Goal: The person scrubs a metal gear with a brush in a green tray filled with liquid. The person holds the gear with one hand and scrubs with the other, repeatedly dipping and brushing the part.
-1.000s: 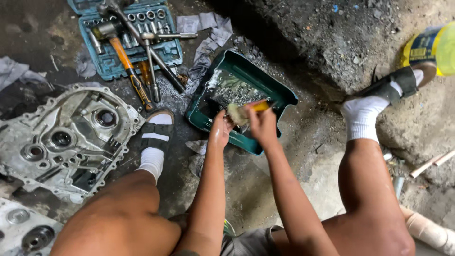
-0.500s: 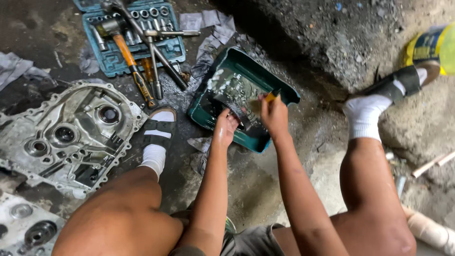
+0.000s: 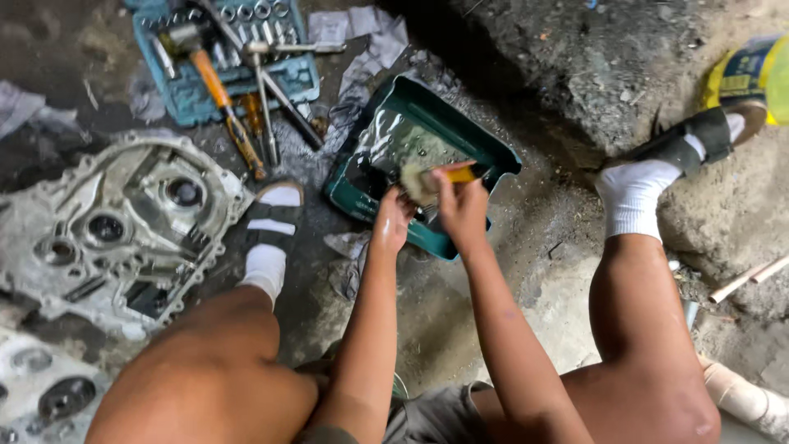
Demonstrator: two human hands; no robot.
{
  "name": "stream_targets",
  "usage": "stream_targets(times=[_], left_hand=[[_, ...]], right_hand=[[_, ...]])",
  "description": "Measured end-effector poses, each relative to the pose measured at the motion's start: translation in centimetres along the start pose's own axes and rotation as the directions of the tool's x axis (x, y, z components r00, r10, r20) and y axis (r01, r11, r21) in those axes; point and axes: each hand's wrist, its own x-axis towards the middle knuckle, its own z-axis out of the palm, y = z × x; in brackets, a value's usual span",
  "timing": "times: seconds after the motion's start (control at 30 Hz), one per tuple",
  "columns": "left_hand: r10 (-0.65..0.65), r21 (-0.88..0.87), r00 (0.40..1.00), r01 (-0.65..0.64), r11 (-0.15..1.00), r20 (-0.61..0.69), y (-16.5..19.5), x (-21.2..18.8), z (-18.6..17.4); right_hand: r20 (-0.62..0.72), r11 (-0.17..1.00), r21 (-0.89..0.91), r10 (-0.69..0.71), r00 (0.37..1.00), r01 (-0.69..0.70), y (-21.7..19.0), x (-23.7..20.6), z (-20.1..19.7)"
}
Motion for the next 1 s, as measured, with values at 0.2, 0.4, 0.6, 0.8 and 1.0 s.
stream_targets(times=[0.2,0.4,0.6,0.8,1.0], left_hand=[[-0.010,0.013,1.000,0.010,1.000,-0.007,-0.1,-0.4,0.6],[0.002,0.008,0.999,-0.002,1.000,-0.035,-0.3,0.4,0.0],[-0.051,0.016,0.997,0.052,0.999,-0.066,-0.8,0.5,-0.7],[-0.040,0.021,0.999,0.040,0.999,-0.005,-0.3,-0.1,-0.6],[0.011,-0.029,0.998,-0.009,1.000,0.055,-0.7,0.5,-0.9]], right_hand=[[-0.018,0.981,-0.195,-0.015,1.000,0.011,-1.2,0.3,-0.4],[-0.025,0.978,-0.197,-0.068,0.997,0.062,-0.7,-0.4,1.1],[-0.041,0.998,-0.056,0.003,0.999,-0.005,-0.4,-1.0,1.4],[-0.077,0.988,-0.129,-0.091,0.993,0.080,-0.7,-0.3,0.5],[0.045,0.964,-0.205,-0.165,0.985,0.171,0.3,-0.4,0.0]])
